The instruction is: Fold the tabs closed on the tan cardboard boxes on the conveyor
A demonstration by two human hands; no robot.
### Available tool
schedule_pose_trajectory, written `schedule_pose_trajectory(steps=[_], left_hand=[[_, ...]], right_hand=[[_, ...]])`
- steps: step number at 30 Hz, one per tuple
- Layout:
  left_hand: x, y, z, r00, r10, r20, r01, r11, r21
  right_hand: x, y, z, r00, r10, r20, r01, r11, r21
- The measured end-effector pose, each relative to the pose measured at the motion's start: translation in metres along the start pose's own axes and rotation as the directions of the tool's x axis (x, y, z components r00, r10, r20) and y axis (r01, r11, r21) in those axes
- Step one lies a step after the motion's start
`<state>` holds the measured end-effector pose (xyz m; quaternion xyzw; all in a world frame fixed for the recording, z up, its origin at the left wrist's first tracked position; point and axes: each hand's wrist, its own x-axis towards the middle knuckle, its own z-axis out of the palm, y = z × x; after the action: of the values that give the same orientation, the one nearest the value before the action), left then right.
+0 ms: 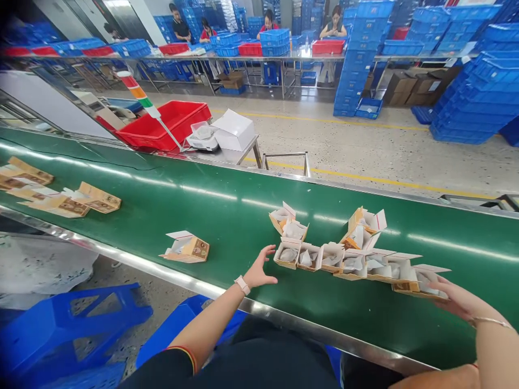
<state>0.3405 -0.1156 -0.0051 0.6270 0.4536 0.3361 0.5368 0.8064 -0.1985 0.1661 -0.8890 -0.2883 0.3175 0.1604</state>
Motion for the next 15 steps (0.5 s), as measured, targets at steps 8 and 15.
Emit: schedule_pose_trajectory(steps=[8, 15], left_hand=[[-0.017, -0.005, -0.003, 0.977, -0.179, -0.115, 0.168, 0.981, -0.093], [-0.002, -0.011, -0.060, 0.952, -0.228, -0.203, 0.154, 0.933, -0.325]], right_hand=[[0.003, -0.009, 0.025, 0.909, 0.226, 0.350, -0.364, 0.841, 0.400], [-0.014, -0.011, 0.068, 0.876, 0.163, 0.454, -0.363, 0.842, 0.398]])
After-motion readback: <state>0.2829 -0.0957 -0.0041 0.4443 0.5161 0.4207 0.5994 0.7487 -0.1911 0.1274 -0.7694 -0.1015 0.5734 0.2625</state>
